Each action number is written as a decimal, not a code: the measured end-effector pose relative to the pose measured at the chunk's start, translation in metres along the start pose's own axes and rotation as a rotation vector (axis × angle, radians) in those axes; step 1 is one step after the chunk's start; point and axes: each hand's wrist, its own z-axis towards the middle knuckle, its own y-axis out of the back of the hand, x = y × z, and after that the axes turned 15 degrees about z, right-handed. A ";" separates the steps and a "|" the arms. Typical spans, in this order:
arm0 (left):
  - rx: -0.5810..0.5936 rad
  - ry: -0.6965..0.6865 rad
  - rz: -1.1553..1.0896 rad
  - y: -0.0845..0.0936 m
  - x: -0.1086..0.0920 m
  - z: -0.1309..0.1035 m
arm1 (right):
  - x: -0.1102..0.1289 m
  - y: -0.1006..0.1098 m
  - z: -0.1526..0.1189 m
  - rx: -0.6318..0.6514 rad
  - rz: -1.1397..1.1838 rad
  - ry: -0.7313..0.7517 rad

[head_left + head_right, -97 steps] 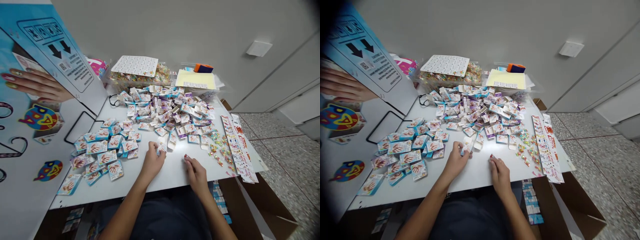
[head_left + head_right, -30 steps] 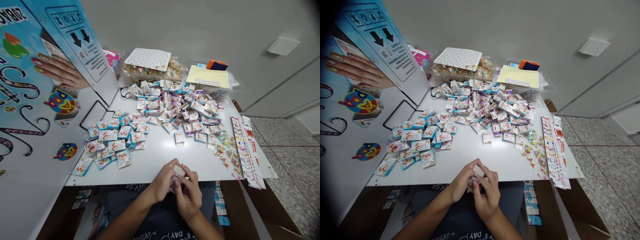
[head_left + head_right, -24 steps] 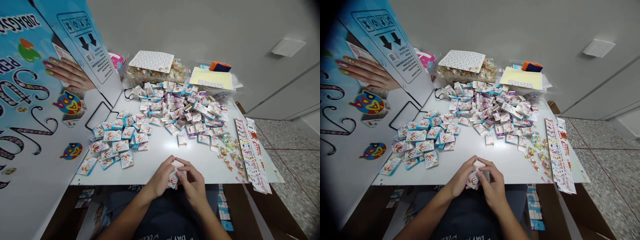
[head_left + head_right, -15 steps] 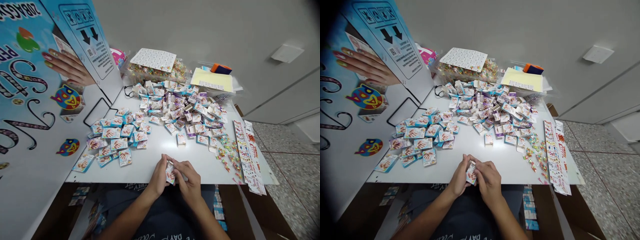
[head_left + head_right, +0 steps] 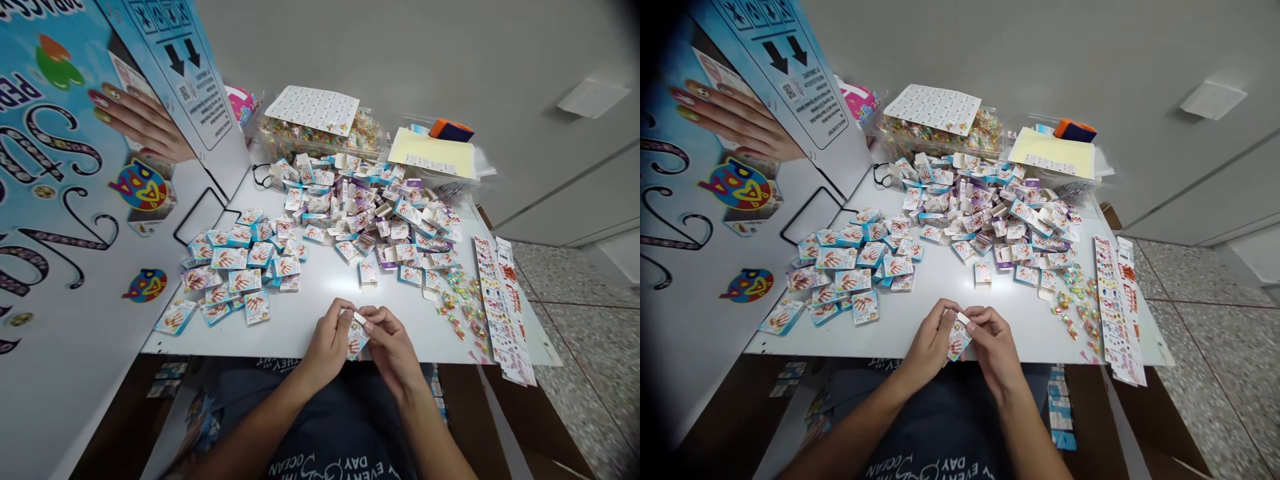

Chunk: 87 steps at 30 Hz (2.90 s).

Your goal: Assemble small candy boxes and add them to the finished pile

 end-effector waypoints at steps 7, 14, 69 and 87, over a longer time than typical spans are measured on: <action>0.049 -0.095 0.120 0.006 -0.002 -0.003 | 0.009 -0.005 -0.007 0.085 0.030 -0.171; 0.072 -0.092 0.097 0.001 0.002 -0.002 | -0.002 -0.001 -0.010 0.028 -0.201 0.212; -0.030 -0.333 -0.047 0.018 -0.022 0.016 | -0.032 -0.023 -0.010 0.050 -0.451 0.628; -1.205 -0.332 0.510 0.167 -0.035 0.055 | 0.050 0.084 -0.014 -0.337 -0.943 0.886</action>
